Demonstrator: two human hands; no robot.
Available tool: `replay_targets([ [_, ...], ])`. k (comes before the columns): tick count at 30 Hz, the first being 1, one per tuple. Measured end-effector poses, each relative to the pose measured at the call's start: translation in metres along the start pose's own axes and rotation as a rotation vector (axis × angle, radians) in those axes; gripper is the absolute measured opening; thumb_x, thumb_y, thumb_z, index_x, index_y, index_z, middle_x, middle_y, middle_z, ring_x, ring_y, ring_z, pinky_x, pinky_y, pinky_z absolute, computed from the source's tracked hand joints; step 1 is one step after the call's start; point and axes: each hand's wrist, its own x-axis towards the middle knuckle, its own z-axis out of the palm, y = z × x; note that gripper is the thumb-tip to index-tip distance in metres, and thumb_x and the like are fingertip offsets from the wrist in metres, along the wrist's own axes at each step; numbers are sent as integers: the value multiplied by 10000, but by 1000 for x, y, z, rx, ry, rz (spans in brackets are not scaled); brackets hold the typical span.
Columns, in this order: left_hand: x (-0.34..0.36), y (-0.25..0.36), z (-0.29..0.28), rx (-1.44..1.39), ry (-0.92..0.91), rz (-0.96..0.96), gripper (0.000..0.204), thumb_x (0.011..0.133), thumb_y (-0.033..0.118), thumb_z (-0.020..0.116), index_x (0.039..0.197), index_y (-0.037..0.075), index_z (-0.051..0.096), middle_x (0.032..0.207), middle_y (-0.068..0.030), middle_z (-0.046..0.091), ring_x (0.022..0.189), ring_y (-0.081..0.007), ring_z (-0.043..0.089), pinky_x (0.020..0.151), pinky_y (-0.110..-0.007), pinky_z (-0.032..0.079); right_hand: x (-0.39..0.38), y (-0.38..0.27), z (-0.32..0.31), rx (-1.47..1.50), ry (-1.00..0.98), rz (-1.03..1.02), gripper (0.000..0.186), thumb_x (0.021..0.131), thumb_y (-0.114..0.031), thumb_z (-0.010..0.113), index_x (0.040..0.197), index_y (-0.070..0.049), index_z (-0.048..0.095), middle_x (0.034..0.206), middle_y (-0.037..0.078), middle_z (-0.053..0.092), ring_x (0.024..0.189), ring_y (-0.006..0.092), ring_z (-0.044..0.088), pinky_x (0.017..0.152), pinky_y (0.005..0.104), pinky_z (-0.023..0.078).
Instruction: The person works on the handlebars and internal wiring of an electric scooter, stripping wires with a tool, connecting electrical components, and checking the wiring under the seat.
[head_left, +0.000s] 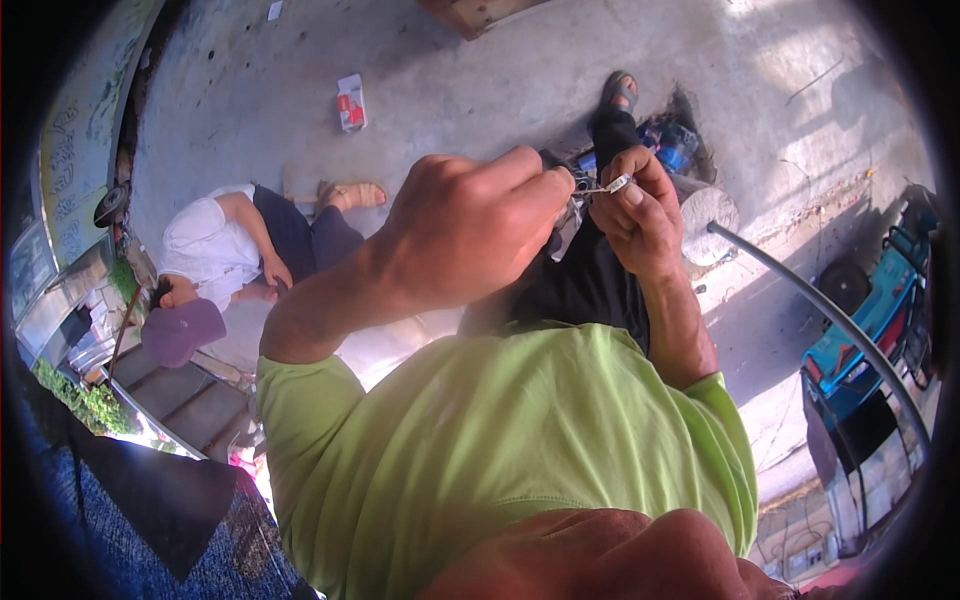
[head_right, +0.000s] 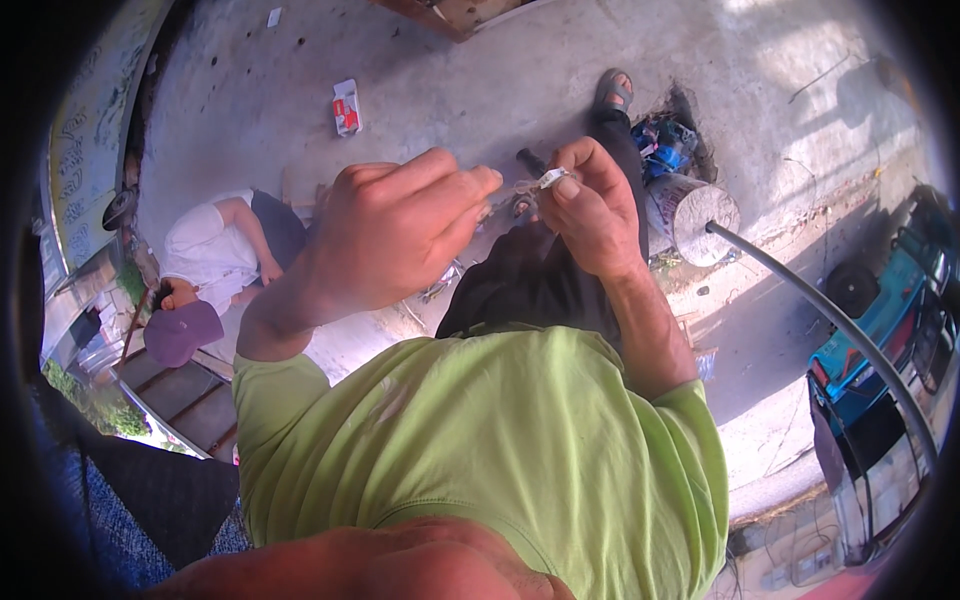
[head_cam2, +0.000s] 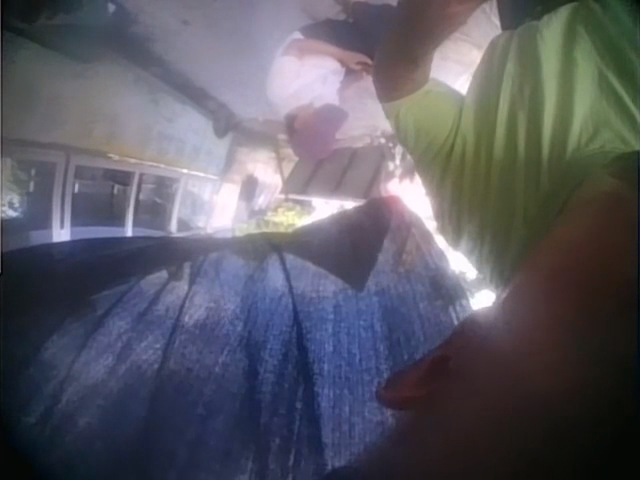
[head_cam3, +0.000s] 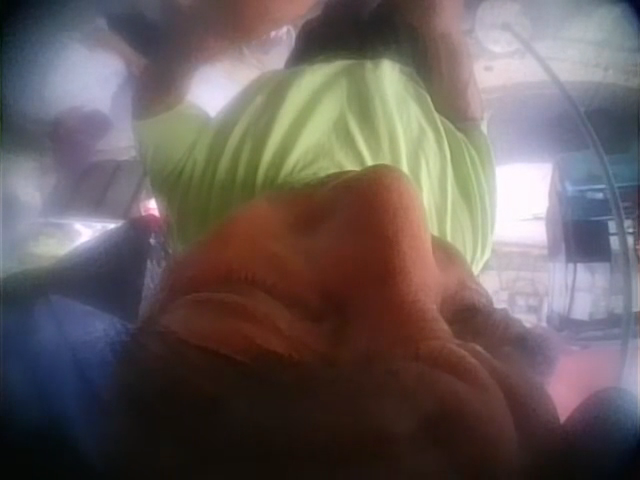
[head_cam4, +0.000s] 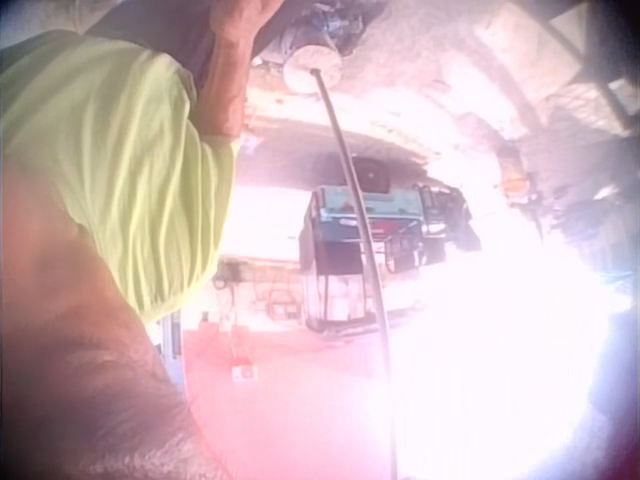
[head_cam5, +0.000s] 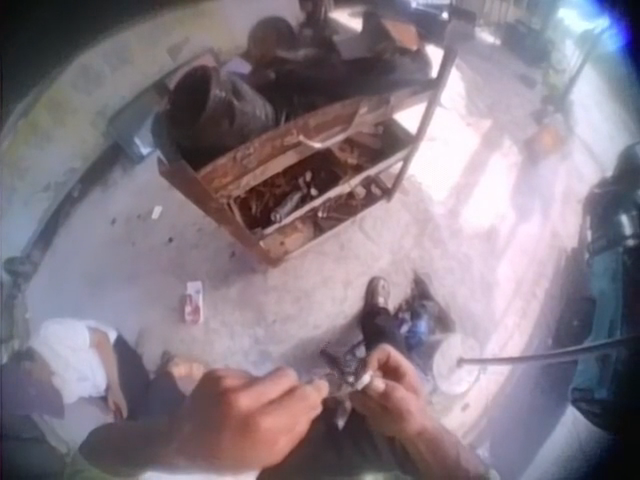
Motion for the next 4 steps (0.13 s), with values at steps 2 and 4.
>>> replay_targets([
  [2, 0, 1, -1, 39, -26, -5, 223, 819, 95, 767, 1040, 68, 748, 769, -56, 619, 539, -248, 639, 494, -358, 503, 2, 1, -1, -38, -20, -23, 186, 981, -173, 614, 1035, -50, 486, 887, 51, 479, 540, 45, 348, 483, 195, 282],
  [4, 1, 2, -1, 58, -39, -7, 223, 822, 99, 767, 1042, 70, 748, 773, -53, 620, 535, -246, 638, 493, -356, 503, 4, 0, 0, -87, -47, -41, 195, 980, -184, 620, 1053, -57, 492, 982, 101, 498, 554, 46, 359, 490, 194, 292],
])
